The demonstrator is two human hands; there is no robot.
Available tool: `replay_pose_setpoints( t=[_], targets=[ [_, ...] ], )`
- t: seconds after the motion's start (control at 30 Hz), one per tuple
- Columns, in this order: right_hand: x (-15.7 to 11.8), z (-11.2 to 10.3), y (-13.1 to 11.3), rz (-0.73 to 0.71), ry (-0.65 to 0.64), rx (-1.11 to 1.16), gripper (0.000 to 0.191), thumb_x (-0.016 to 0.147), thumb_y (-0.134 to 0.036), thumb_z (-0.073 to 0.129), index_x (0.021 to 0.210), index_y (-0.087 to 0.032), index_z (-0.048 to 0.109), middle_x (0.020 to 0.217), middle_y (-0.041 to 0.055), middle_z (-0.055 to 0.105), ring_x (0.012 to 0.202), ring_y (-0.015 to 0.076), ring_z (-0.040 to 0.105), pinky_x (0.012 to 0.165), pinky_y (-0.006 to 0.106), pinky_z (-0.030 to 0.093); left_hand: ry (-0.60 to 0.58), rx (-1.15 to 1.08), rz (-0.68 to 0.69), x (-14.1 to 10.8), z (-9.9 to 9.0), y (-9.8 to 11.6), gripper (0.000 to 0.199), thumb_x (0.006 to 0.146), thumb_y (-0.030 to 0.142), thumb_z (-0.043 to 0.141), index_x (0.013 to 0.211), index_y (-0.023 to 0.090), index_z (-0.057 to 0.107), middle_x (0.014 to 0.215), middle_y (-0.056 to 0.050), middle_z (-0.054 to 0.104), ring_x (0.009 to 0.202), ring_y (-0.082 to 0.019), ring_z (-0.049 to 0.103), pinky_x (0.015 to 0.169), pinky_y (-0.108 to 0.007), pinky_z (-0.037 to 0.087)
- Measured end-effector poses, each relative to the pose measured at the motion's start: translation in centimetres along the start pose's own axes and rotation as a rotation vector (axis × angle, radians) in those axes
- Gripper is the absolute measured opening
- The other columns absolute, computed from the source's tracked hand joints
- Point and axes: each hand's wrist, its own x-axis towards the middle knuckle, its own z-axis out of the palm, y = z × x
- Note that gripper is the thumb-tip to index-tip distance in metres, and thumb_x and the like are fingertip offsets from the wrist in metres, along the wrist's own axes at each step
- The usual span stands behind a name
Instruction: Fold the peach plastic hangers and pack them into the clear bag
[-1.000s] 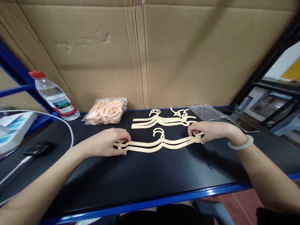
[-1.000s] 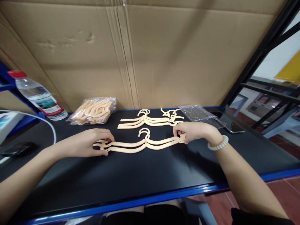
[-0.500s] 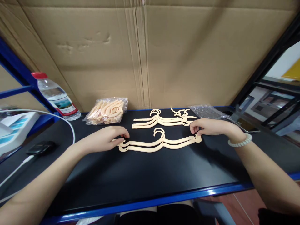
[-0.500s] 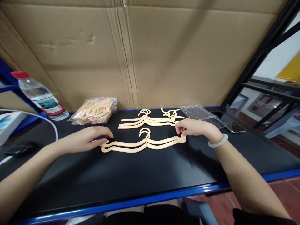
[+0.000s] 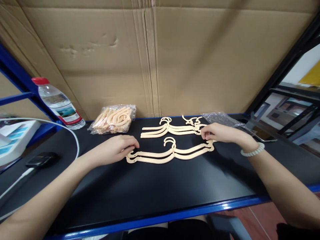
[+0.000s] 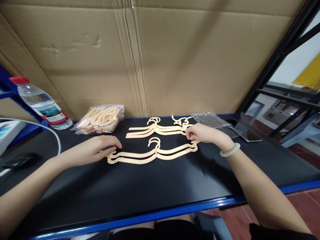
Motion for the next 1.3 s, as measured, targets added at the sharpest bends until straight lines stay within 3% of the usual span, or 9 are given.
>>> replay_pose_setpoints(
  t=[0.2,0.4,0.6,0.83,1.0,1.13,1.3],
  targets=[
    [-0.5,-0.7,-0.1,0.014,0.007,-0.011,0.019,0.077,-0.011,0.047,0.079,-0.017,0.064,0.075,0.0037,0.066,0.068,0.0170,0.057,0.065,0.028,0.041,-0.004,0.005,-0.010,-0.1,-0.3,-0.1,0.032,0.092,0.029,0.035,0.100,0.020,0.065,0.100,-0.007,0.069,0.090,-0.021,0.063,0.081,-0.030,0.049],
    [-0.9,-0.8,0.6,0.034,-0.079,0.033,0.022,0.071,-0.015,0.058,0.091,-0.017,0.066,0.089,0.0060,0.067,0.081,0.0201,0.061,0.071,0.029,0.045,-0.035,0.002,-0.075,-0.6,-0.7,-2.1,0.027,0.087,0.028,0.043,0.101,0.022,0.065,0.102,-0.005,0.070,0.092,-0.023,0.065,0.080,-0.029,0.050],
    [-0.8,-0.1,1.6,0.112,-0.137,0.038,0.016,0.068,-0.012,0.055,0.080,-0.018,0.064,0.077,0.0025,0.064,0.069,0.0163,0.056,0.062,0.026,0.040,-0.113,0.013,-0.116,-0.8,-0.6,-3.3,0.027,0.081,0.034,0.052,0.102,0.021,0.065,0.101,-0.007,0.068,0.092,-0.024,0.063,0.079,-0.031,0.050],
    [-0.9,0.0,2.1,0.171,-0.182,0.067,0.018,0.064,-0.009,0.052,0.076,-0.019,0.062,0.064,-0.0008,0.058,0.057,0.0140,0.051,0.055,0.025,0.037,-0.160,-0.009,-0.138,-0.9,-1.0,-2.8,0.025,0.080,0.034,0.052,0.095,0.020,0.065,0.088,-0.006,0.068,0.077,-0.021,0.063,0.067,-0.029,0.049],
    [-1.0,0.1,2.4,0.166,-0.203,0.117,0.022,0.060,-0.007,0.052,0.077,-0.018,0.060,0.071,0.0018,0.063,0.066,0.0174,0.057,0.061,0.027,0.043,-0.175,-0.009,-0.128,-1.3,-1.5,-2.0,0.028,0.070,0.022,0.052,0.095,0.019,0.065,0.088,-0.005,0.066,0.080,-0.020,0.062,0.072,-0.028,0.049],
    [-1.1,0.2,2.5,0.153,-0.194,0.114,0.020,0.060,-0.008,0.054,0.077,-0.019,0.059,0.073,0.0024,0.063,0.070,0.0192,0.058,0.063,0.028,0.044,-0.177,0.002,-0.144,-1.6,-1.5,-1.7,0.036,0.065,0.025,0.059,0.100,0.021,0.064,0.092,-0.004,0.064,0.080,-0.020,0.061,0.071,-0.027,0.048],
    [-1.1,0.2,2.4,0.187,-0.210,0.112,0.019,0.059,-0.009,0.054,0.075,-0.020,0.057,0.071,0.0014,0.061,0.068,0.0186,0.058,0.061,0.028,0.042,-0.194,0.030,-0.111,-1.5,-1.4,-1.9,0.017,0.071,0.026,0.058,0.087,0.021,0.064,0.089,-0.004,0.063,0.080,-0.019,0.059,0.071,-0.027,0.046]
  ],
)
